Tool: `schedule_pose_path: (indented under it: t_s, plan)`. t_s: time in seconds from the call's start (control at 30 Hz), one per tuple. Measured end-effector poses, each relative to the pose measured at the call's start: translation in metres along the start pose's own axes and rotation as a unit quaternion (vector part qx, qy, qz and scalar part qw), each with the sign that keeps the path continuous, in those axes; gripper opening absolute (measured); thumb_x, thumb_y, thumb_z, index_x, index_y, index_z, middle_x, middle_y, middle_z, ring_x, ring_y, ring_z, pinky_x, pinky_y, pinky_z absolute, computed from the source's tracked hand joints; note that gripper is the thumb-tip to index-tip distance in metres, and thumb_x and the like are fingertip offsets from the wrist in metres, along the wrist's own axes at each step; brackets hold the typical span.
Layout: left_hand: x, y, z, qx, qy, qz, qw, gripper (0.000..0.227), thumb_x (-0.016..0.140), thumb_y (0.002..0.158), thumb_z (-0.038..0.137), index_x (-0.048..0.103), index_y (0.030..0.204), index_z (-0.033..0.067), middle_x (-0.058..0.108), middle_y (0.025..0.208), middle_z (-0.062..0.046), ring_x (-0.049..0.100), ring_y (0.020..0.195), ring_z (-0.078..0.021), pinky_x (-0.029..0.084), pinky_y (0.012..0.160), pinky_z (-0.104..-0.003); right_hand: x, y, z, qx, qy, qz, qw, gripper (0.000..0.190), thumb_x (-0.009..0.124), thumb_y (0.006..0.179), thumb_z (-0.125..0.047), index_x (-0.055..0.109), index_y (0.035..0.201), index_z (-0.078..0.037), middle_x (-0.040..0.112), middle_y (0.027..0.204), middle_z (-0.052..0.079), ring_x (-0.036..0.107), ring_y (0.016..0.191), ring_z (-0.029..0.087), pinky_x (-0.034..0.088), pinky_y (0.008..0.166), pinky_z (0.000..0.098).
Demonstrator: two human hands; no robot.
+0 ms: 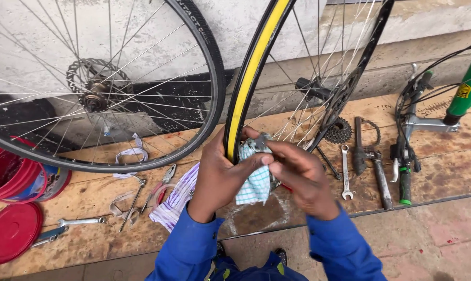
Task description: Cleaning a bicycle brake rotor and wheel rim using a cloth and a screwdriver
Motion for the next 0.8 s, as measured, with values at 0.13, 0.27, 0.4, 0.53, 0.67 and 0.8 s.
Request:
schedule_pose_path:
  t_s: [0.13, 0.27, 0.4, 0.53, 0.67, 0.8]
  plan:
    - [0.000, 0.003, -0.003, 0.023, -0.112, 0.038, 0.993, 0.023, 0.075, 0.084, 0.006, 0.061, 0.100, -0.0016, 0.061, 0.061, -0.013, 0.045, 0.044, -0.0069, 0.043, 0.050, -0.021, -0.048, -0.039, 0.042, -0.008, -0.012, 0.174, 0.985, 0.030, 0.059, 0.086, -0.010, 0.068, 0.106, 0.010, 0.073, 0.086, 0.029, 0.071, 0.076, 0.032, 0.056, 0.067, 0.0404]
    - [-0.002, 0.003, -0.010, 0.018, -0.118, 0.038, 0.992, 0.020, 0.074, 0.083, 0.003, 0.061, 0.098, -0.0016, 0.057, 0.057, -0.012, 0.042, 0.038, -0.0064, 0.039, 0.043, -0.022, -0.100, -0.103, 0.139, 0.174, -0.336, 0.258, 0.889, 0.016, 0.065, 0.089, -0.009, 0.071, 0.102, -0.002, 0.072, 0.078, 0.013, 0.069, 0.078, 0.024, 0.054, 0.066, 0.0336]
    - [0.003, 0.003, -0.004, -0.011, -0.095, 0.038, 0.995, 0.020, 0.076, 0.082, 0.005, 0.063, 0.096, 0.0009, 0.052, 0.051, -0.006, 0.043, 0.038, -0.0071, 0.039, 0.043, -0.021, -0.090, -0.130, 0.192, 0.222, -0.643, 0.051, 0.732, 0.035, 0.077, 0.074, -0.028, 0.071, 0.105, -0.013, 0.061, 0.101, 0.007, 0.059, 0.104, 0.037, 0.056, 0.084, 0.0479]
    - [0.009, 0.002, 0.003, -0.020, -0.087, 0.030, 0.996, 0.019, 0.076, 0.083, 0.007, 0.064, 0.096, 0.0030, 0.050, 0.048, -0.006, 0.041, 0.037, -0.0076, 0.039, 0.043, -0.021, -0.095, -0.139, 0.209, 0.205, -0.678, 0.068, 0.703, 0.018, 0.067, 0.084, -0.021, 0.070, 0.101, -0.019, 0.054, 0.095, 0.000, 0.058, 0.104, 0.025, 0.054, 0.081, 0.0374]
    - [0.012, 0.000, 0.002, -0.037, -0.056, 0.026, 0.997, 0.020, 0.076, 0.082, 0.011, 0.063, 0.096, 0.0058, 0.053, 0.056, -0.005, 0.045, 0.045, -0.0095, 0.042, 0.049, -0.024, -0.110, -0.156, 0.221, 0.254, -0.659, 0.040, 0.707, 0.026, 0.071, 0.084, -0.032, 0.067, 0.106, -0.018, 0.050, 0.100, 0.000, 0.054, 0.110, 0.025, 0.055, 0.085, 0.0413]
    - [0.013, -0.003, -0.003, -0.066, 0.016, 0.008, 0.998, 0.021, 0.075, 0.084, 0.029, 0.063, 0.097, 0.0169, 0.061, 0.090, 0.004, 0.054, 0.076, -0.0139, 0.047, 0.072, -0.031, -0.126, -0.183, 0.213, 0.250, -0.540, 0.095, 0.798, 0.032, 0.056, 0.091, -0.034, 0.066, 0.112, -0.012, 0.056, 0.102, 0.008, 0.056, 0.098, 0.033, 0.049, 0.059, 0.0560]
Point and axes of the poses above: each hand's wrist, its own y-axis towards the middle knuckle, its own x-axis out of the palm, z = x × y, the point moved 6 cm from there along y, towards the middle knuckle
